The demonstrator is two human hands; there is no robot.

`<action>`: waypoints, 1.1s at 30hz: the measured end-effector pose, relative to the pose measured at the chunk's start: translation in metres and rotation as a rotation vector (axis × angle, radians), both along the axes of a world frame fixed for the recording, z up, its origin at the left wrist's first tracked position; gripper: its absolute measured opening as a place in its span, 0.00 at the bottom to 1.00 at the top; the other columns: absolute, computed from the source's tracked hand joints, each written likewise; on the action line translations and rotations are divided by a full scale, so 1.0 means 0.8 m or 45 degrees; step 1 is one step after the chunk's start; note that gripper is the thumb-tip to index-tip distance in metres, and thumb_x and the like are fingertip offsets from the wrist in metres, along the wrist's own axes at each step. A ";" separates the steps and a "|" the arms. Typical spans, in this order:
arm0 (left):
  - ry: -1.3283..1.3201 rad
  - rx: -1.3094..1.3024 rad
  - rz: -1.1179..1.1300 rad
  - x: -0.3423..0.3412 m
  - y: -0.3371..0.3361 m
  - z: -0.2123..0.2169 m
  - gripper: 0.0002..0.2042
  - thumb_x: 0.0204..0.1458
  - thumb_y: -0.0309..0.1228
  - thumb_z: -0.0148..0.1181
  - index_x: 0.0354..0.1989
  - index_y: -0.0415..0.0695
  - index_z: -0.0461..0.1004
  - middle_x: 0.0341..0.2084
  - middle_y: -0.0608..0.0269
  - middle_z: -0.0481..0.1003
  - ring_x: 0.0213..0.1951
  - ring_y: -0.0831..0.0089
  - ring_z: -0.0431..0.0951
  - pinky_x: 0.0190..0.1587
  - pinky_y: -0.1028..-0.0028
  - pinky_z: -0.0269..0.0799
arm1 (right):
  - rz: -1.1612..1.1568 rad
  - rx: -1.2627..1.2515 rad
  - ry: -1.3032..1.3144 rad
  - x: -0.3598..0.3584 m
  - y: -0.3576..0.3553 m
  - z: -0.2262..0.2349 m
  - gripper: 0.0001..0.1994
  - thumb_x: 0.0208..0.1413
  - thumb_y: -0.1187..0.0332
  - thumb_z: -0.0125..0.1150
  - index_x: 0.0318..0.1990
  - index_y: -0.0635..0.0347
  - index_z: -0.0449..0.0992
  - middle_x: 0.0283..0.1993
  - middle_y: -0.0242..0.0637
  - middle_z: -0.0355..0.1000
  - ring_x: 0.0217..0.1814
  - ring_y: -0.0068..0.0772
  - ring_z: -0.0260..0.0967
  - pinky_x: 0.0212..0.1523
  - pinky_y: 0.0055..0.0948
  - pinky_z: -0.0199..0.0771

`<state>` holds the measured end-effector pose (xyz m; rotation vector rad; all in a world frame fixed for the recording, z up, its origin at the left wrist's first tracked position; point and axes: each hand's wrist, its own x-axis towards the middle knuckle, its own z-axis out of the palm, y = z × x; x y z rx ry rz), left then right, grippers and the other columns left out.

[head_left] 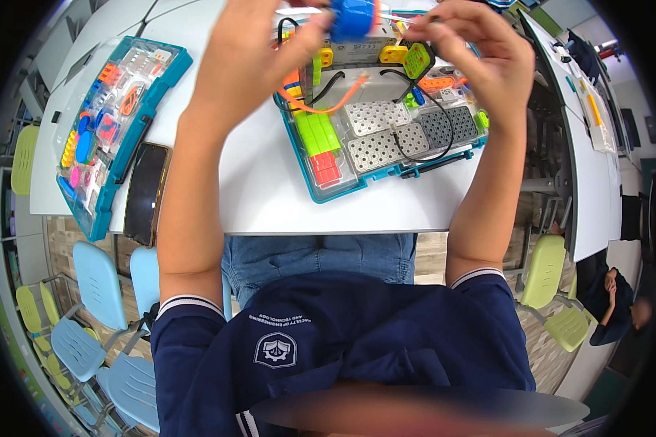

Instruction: The person assembles a small electronics kit by connecting wires to a breadboard and attaching a motor. They then attach a small orange wheel to the motor shaft and test the assembly.

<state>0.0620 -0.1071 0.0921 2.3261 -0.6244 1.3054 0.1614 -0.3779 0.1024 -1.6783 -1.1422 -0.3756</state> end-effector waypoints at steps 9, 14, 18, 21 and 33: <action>0.224 -0.846 -0.374 0.019 0.050 -0.023 0.11 0.67 0.26 0.51 0.54 0.35 0.71 0.48 0.61 0.75 0.47 0.76 0.77 0.54 0.73 0.72 | -0.052 0.293 0.427 0.027 -0.014 -0.006 0.05 0.66 0.74 0.58 0.44 0.68 0.73 0.41 0.47 0.80 0.43 0.35 0.81 0.47 0.30 0.82; 0.262 -1.282 -0.524 0.039 0.045 -0.043 0.15 0.68 0.33 0.53 0.51 0.32 0.74 0.44 0.49 0.80 0.50 0.62 0.81 0.60 0.63 0.74 | 0.041 0.351 0.756 0.032 0.023 -0.039 0.06 0.71 0.69 0.53 0.45 0.64 0.69 0.46 0.45 0.78 0.48 0.31 0.78 0.54 0.28 0.78; 0.384 -1.380 -0.566 0.039 0.025 -0.061 0.16 0.70 0.36 0.47 0.54 0.33 0.69 0.44 0.47 0.79 0.49 0.58 0.81 0.60 0.62 0.73 | 0.091 0.394 0.810 0.022 0.047 -0.055 0.09 0.68 0.67 0.56 0.46 0.64 0.70 0.44 0.43 0.80 0.42 0.24 0.77 0.43 0.23 0.75; 0.461 -1.526 -0.560 0.032 0.008 -0.066 0.17 0.70 0.36 0.49 0.55 0.33 0.68 0.43 0.47 0.79 0.49 0.57 0.81 0.57 0.63 0.75 | 0.157 0.317 0.767 0.015 0.057 -0.059 0.10 0.71 0.65 0.50 0.48 0.62 0.64 0.47 0.44 0.79 0.42 0.21 0.74 0.40 0.20 0.73; 0.559 -1.627 -0.406 0.019 -0.008 -0.055 0.19 0.68 0.39 0.52 0.56 0.33 0.67 0.45 0.48 0.76 0.46 0.58 0.82 0.47 0.63 0.82 | -0.337 -0.004 0.642 0.032 0.040 -0.048 0.07 0.65 0.71 0.61 0.41 0.66 0.72 0.38 0.37 0.76 0.37 0.23 0.75 0.40 0.24 0.75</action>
